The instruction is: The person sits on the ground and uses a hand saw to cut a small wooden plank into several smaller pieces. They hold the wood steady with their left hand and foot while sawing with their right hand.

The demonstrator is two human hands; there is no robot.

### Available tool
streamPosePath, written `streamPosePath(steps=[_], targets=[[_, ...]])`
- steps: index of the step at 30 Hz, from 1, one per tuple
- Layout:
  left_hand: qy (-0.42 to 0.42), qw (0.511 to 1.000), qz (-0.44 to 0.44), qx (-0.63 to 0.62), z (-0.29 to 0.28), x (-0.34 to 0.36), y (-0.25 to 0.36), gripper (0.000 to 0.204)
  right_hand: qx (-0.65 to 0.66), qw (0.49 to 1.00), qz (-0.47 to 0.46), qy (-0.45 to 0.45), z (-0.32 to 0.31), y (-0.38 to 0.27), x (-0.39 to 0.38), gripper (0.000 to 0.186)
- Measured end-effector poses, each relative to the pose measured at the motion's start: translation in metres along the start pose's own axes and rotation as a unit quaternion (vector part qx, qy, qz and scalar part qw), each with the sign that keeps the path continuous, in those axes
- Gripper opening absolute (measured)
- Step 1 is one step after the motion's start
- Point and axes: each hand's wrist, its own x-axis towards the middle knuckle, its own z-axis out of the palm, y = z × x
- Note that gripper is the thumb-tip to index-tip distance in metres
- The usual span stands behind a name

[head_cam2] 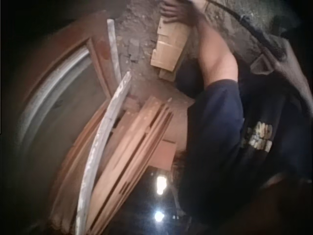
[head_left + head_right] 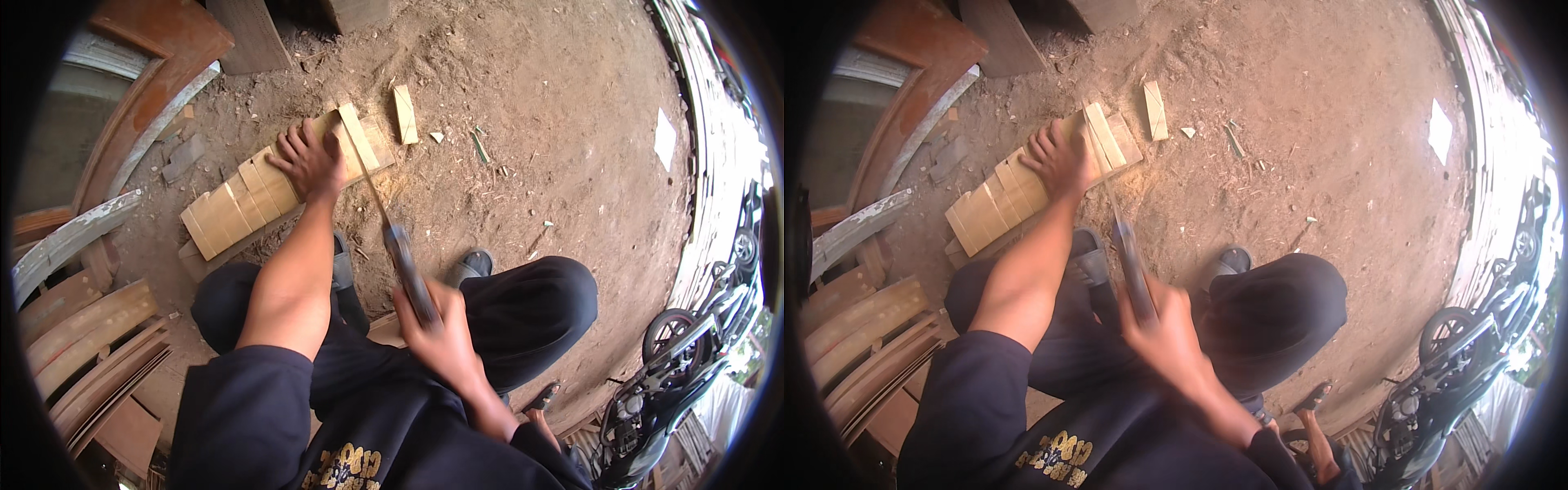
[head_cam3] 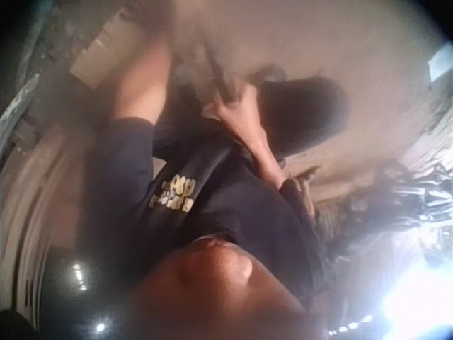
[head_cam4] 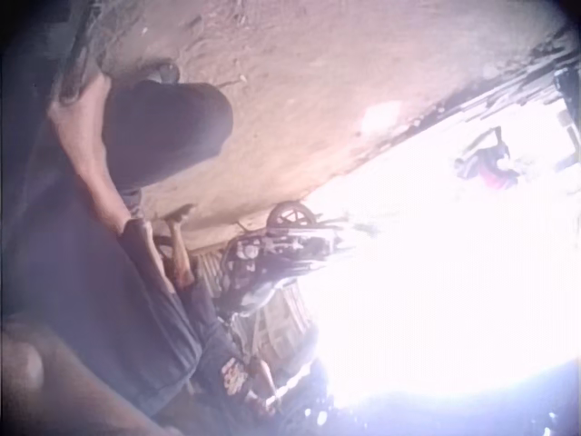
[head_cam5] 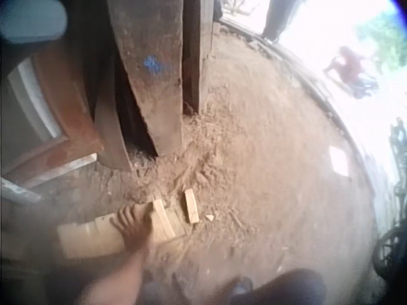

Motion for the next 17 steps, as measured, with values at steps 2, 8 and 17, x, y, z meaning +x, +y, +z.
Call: streamPosePath(steps=[2, 8, 17], targets=[[0.009, 1.0, -0.014, 0.0, 0.004, -0.001, 0.002, 0.057, -0.023, 1.0, -0.008, 0.004, -0.015, 0.001, -0.054, 0.009], [-0.004, 1.0, -0.002, -0.004, 0.001, 0.003, 0.002, 0.057, 0.025, 0.999, -0.03, 0.008, 0.002, 0.014, 0.014, 0.02], [-0.016, 1.0, -0.016, 0.021, 0.009, 0.003, 0.003, 0.058, -0.003, 1.0, -0.011, -0.002, -0.026, 0.007, -0.052, 0.008]])
